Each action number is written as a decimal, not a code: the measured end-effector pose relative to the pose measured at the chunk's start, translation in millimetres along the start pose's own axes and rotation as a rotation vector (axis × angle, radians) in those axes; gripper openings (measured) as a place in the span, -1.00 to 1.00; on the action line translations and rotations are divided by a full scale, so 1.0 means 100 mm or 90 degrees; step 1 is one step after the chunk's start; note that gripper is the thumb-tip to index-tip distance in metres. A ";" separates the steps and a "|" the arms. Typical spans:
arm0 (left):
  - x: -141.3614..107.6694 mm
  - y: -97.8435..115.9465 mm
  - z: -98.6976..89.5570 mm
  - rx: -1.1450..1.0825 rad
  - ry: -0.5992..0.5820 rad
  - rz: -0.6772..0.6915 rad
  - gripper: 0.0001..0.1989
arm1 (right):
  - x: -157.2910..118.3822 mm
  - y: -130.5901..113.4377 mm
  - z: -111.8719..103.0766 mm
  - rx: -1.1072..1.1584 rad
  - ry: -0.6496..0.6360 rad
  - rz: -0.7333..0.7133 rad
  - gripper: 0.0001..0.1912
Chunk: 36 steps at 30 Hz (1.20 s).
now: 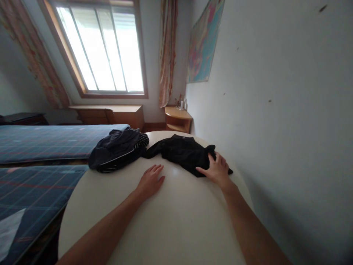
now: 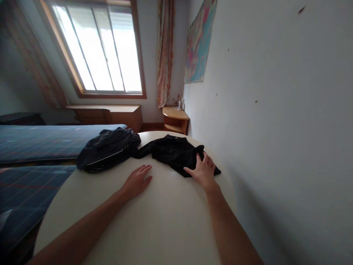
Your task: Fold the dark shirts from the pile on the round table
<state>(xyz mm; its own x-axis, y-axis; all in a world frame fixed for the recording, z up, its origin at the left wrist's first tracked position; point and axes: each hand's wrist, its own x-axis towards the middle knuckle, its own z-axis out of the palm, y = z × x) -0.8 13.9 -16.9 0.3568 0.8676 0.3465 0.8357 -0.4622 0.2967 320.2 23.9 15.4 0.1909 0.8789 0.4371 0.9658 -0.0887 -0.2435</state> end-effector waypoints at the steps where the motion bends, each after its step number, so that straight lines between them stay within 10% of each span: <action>1: 0.00 0.01 -0.01 0.001 -0.002 -0.002 -0.50 | -0.04 -0.05 0.00 -0.018 -0.029 -0.037 -0.11; 8: 0.01 0.02 -0.02 -0.007 -0.001 0.000 -0.51 | -0.09 -0.27 0.08 -0.024 -0.068 -0.197 -0.82; 18: 0.01 0.04 -0.04 -0.041 0.050 0.056 -0.56 | 0.12 -0.22 -0.12 0.456 0.159 -0.005 -0.57; 28: 0.04 0.32 -0.11 -0.017 -0.020 0.178 -0.63 | 0.15 -0.19 -0.04 0.442 0.155 -0.023 -0.58; 36: 0.06 0.32 -0.06 0.039 -0.072 0.115 -0.51 | 0.15 -0.23 -0.05 0.420 0.134 -0.030 -0.65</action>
<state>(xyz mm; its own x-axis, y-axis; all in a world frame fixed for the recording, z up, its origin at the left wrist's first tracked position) 25.5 3.0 0.3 0.5455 0.7879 0.2858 0.7759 -0.6036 0.1832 301.3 36.6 31.5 0.2459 0.7590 0.6029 0.6778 0.3100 -0.6667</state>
